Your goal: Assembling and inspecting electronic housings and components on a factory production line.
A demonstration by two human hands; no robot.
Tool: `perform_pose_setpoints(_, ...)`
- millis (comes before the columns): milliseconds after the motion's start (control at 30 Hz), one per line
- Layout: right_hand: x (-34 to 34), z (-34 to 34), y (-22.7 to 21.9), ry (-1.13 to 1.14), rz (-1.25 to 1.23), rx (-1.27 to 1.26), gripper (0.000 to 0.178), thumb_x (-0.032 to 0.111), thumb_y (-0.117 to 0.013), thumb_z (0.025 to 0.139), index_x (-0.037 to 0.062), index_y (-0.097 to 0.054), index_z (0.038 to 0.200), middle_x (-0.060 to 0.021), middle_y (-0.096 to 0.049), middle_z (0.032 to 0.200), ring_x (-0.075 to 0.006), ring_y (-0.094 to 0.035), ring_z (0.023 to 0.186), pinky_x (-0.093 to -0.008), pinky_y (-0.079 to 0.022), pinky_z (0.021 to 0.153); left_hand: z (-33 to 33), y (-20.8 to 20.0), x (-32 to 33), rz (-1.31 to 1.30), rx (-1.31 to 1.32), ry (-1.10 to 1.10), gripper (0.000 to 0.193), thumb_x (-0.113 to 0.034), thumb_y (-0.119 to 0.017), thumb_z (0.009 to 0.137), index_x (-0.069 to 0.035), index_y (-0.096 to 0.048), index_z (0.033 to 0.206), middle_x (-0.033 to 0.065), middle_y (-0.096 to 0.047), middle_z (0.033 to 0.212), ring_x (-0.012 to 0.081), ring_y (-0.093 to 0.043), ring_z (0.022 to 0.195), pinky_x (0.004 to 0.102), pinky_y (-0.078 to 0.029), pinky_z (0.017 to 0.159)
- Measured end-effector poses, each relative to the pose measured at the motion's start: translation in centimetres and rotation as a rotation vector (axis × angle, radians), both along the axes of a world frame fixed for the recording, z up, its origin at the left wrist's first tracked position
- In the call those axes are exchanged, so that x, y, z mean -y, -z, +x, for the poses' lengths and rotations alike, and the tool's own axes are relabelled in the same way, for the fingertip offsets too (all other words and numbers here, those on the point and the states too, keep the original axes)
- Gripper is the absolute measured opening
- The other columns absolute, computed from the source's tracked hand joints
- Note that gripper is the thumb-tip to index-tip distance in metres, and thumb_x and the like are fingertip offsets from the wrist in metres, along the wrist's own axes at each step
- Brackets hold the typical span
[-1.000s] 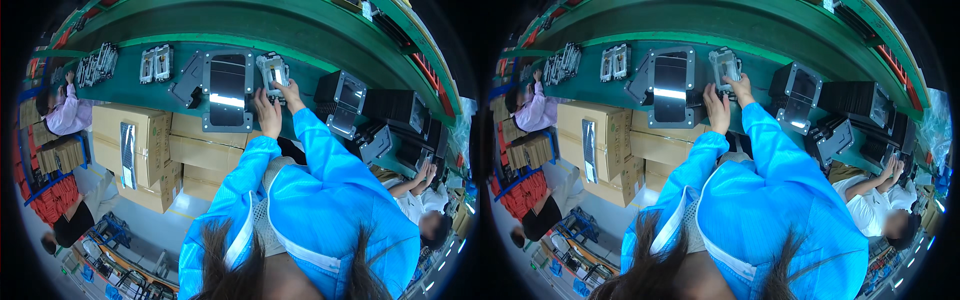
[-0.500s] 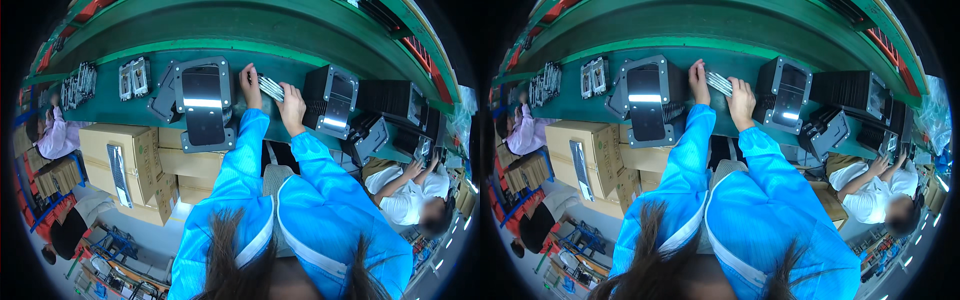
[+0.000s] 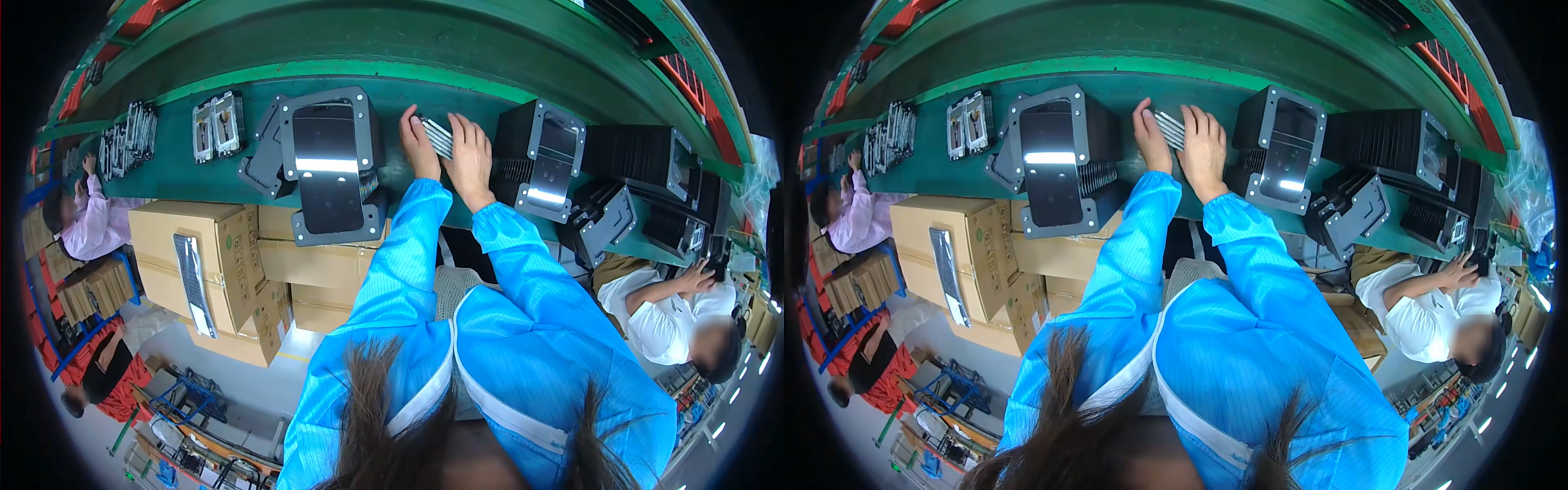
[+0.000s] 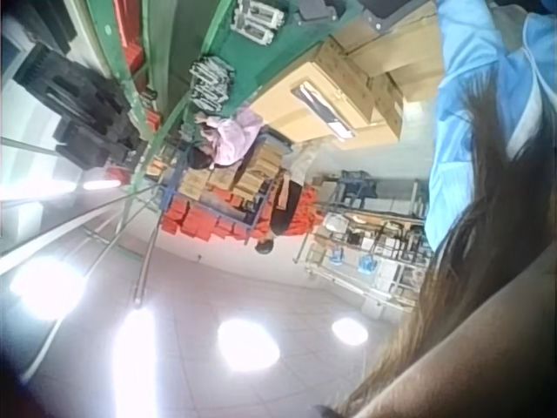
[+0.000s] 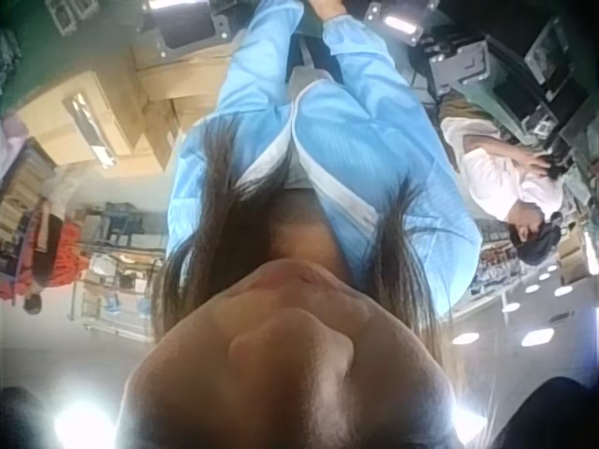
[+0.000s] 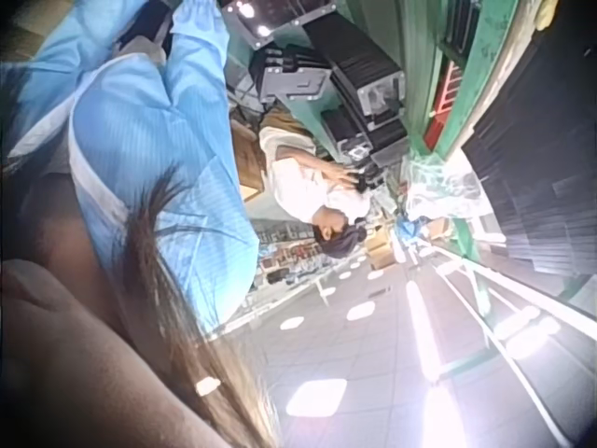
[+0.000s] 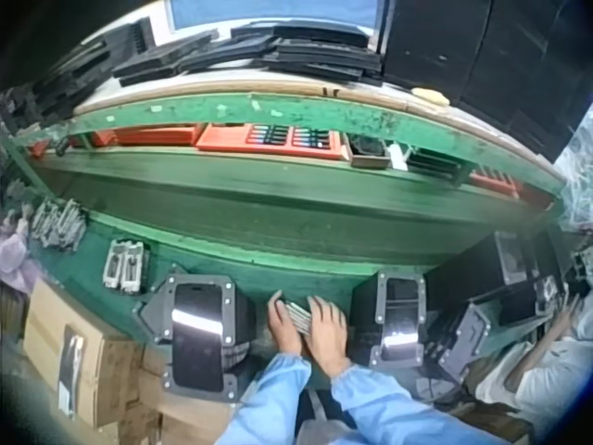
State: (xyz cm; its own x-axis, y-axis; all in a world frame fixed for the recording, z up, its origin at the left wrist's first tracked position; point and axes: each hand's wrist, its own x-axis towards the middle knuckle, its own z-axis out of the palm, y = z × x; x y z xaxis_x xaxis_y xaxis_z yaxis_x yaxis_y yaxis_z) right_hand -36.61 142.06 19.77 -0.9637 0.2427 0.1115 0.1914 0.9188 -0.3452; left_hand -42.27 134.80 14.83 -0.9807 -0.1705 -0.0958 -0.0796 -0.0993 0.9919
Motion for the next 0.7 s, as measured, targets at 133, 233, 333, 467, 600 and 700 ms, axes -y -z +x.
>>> perform_pose_setpoints(133, 0.0, 0.0, 0.0, -0.009, -0.01, 0.028, 0.077, 0.01, -0.077, 0.062, 0.0104, -0.043, 0.132, -0.01, -0.051, 0.125, -0.0292, -0.048, 0.115, -0.0419, -0.041, 0.094, -0.4, 0.3, -0.5, -0.016, -0.049, 0.019, 0.025, -0.015, -0.044, 0.096, -0.001, -0.056, 0.112, 0.0143, -0.06, 0.108, 0.0266, -0.056, 0.1, 0.0347, -0.043, 0.087)
perform_pose_setpoints(233, -0.1, -0.2, -0.2, 0.013, -0.021, 0.036, 0.077, 0.012, -0.077, 0.063, 0.0103, -0.043, 0.132, -0.0097, -0.05, 0.125, -0.0291, -0.047, 0.116, -0.0417, -0.041, 0.095, -0.5, 0.3, 0.1, -0.09, -0.061, 0.1, 0.027, -0.017, -0.041, 0.097, -0.001, -0.056, 0.112, 0.015, -0.06, 0.112, 0.0271, -0.056, 0.103, 0.0344, -0.043, 0.089)
perform_pose_setpoints(333, -0.2, -0.4, -0.3, 0.057, -0.013, -0.076, 0.077, 0.012, -0.078, 0.062, 0.0098, -0.043, 0.131, -0.0097, -0.052, 0.122, -0.0293, -0.051, 0.111, -0.0415, -0.045, 0.091, -0.5, 0.2, 0.7, -0.167, 0.006, 0.256, 0.03, -0.019, -0.039, 0.098, -0.001, -0.057, 0.113, 0.0157, -0.059, 0.117, 0.0279, -0.056, 0.107, 0.0342, -0.042, 0.091)
perform_pose_setpoints(467, -0.2, -0.4, 0.3, -0.011, -0.089, 0.161, 0.07, 0.011, -0.074, 0.066, 0.01, -0.044, 0.129, -0.012, -0.057, 0.116, -0.033, -0.058, 0.101, -0.044, -0.051, 0.079, -0.5, 0.2, 0.2, -0.106, 0.074, 0.26, 0.032, -0.019, -0.042, 0.097, -0.002, -0.052, 0.123, 0.0141, -0.058, 0.122, 0.0272, -0.054, 0.113, 0.0337, -0.041, 0.095)
perform_pose_setpoints(600, -0.4, -0.6, 1.1, 0.009, -0.086, 0.151, 0.061, 0.01, -0.07, 0.071, 0.0096, -0.045, 0.126, -0.0151, -0.06, 0.109, -0.0368, -0.063, 0.089, -0.0477, -0.053, 0.07, 0.1, 0.8, 0.8, 0.117, 0.005, 0.157, 0.041, -0.022, -0.046, 0.097, -0.003, -0.042, 0.133, 0.0134, -0.053, 0.129, 0.0277, -0.051, 0.116, 0.0339, -0.04, 0.097)
perform_pose_setpoints(700, -0.4, -1.1, 0.4, 0.079, -0.127, 0.181, 0.056, 0.011, -0.068, 0.073, 0.0089, -0.045, 0.124, -0.017, -0.061, 0.108, -0.039, -0.063, 0.086, -0.049, -0.052, 0.07, 3.5, 1.9, 0.9, -0.02, 0.151, 0.019, 0.059, -0.026, -0.054, 0.093, 0.0, -0.028, 0.139, 0.0178, -0.043, 0.137, 0.0283, -0.047, 0.12, 0.0349, -0.039, 0.098)
